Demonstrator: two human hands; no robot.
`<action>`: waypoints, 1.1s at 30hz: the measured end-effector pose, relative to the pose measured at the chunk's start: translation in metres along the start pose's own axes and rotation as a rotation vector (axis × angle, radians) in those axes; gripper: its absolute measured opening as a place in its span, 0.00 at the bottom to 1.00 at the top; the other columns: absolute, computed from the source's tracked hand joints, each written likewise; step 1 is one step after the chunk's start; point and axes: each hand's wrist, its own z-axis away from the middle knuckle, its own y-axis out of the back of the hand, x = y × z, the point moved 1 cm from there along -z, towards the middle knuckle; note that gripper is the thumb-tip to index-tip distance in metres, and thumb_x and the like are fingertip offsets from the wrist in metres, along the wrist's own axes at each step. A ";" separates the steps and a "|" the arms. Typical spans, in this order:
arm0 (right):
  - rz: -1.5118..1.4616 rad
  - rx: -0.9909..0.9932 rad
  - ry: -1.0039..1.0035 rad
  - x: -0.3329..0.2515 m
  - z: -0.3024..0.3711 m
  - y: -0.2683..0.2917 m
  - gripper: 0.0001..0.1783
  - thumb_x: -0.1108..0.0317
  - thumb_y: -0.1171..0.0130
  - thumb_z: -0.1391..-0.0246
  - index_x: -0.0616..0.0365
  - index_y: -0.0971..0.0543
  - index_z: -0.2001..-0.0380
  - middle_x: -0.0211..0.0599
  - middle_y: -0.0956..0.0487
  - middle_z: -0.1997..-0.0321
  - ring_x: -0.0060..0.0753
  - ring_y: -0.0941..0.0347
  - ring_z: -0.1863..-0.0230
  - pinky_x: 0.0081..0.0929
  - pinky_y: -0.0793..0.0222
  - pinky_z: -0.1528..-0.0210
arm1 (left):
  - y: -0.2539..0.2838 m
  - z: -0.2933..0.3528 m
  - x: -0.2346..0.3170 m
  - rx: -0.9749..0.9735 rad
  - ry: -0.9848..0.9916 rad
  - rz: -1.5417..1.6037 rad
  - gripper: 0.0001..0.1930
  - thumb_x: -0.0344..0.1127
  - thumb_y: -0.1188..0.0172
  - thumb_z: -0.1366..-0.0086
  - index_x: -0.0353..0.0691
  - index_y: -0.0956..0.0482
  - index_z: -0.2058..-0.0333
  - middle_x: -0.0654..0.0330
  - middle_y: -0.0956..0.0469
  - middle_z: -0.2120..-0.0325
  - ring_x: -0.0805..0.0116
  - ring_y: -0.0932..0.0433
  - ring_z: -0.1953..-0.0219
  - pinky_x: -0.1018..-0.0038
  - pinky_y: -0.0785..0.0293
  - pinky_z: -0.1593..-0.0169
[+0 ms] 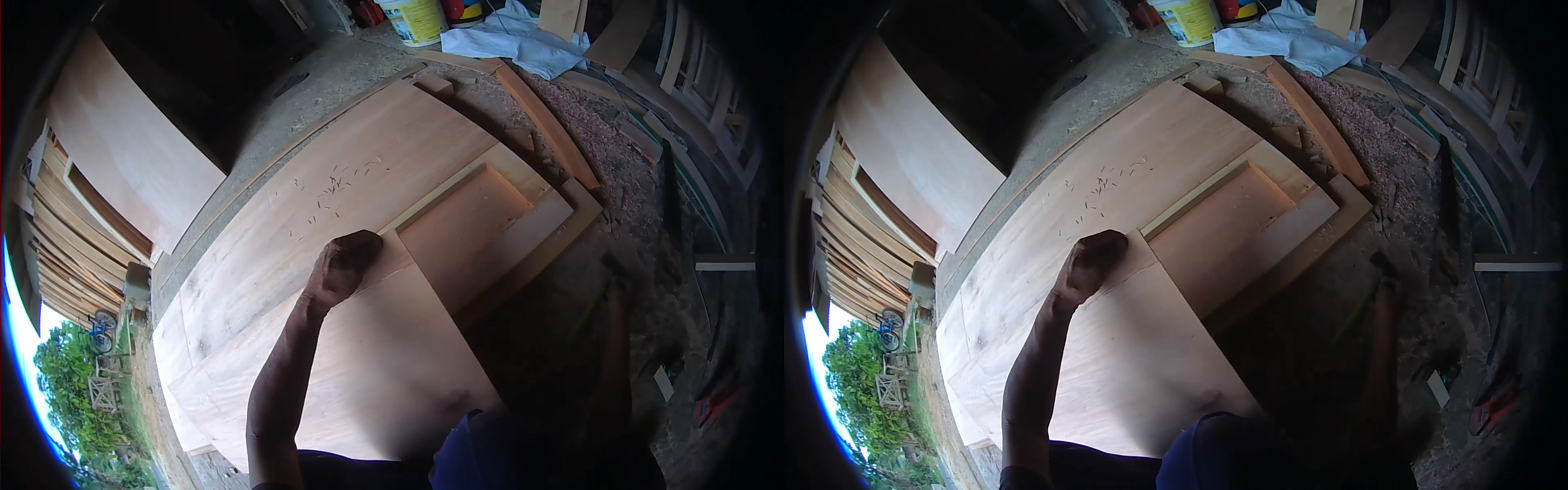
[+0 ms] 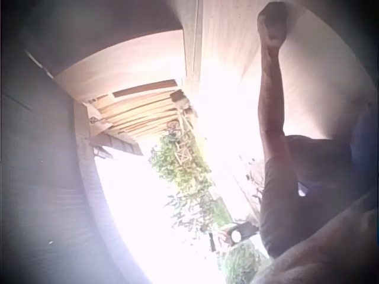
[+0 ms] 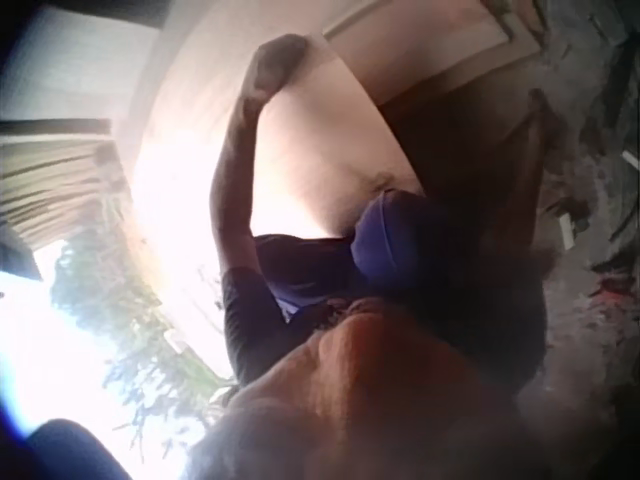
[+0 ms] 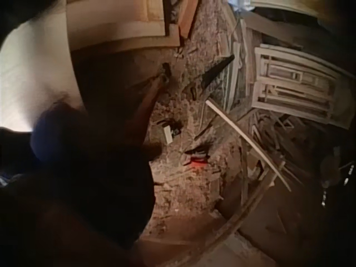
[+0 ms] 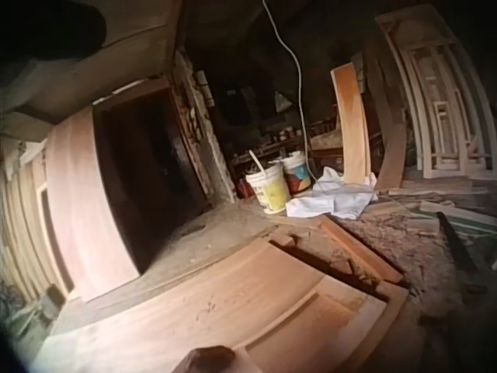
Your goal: The person assembles a wooden frame by hammering nails into a large plywood sheet. They use a hammer to secure nails along the edges of a wooden frame piece and then use a pencil to mark measurements on the plywood.
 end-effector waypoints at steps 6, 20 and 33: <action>0.606 0.134 1.021 -0.009 0.100 -0.083 0.26 0.66 0.40 0.47 0.59 0.28 0.44 0.53 0.28 0.43 0.57 0.35 0.38 0.47 0.42 0.33 | -0.009 0.004 -0.009 -0.018 0.161 0.092 0.07 0.32 0.45 0.32 0.37 0.20 0.62 0.53 0.20 0.70 0.61 0.22 0.67 0.69 0.26 0.59; -0.500 -0.310 -0.015 -0.044 0.186 -0.096 0.24 0.66 0.43 0.39 0.52 0.32 0.39 0.28 0.27 0.67 0.17 0.33 0.78 0.19 0.34 0.80 | 0.003 0.011 0.006 -0.024 0.214 -0.065 0.11 0.40 0.45 0.31 0.42 0.19 0.60 0.53 0.19 0.69 0.54 0.19 0.64 0.64 0.25 0.59; -0.100 -0.931 0.714 -0.157 0.352 -0.196 0.30 0.69 0.50 0.32 0.46 0.40 0.29 0.21 0.36 0.76 0.07 0.41 0.77 0.10 0.39 0.73 | -0.003 0.008 0.015 -0.004 0.159 -0.112 0.10 0.40 0.44 0.32 0.44 0.19 0.58 0.54 0.18 0.65 0.54 0.19 0.60 0.63 0.24 0.56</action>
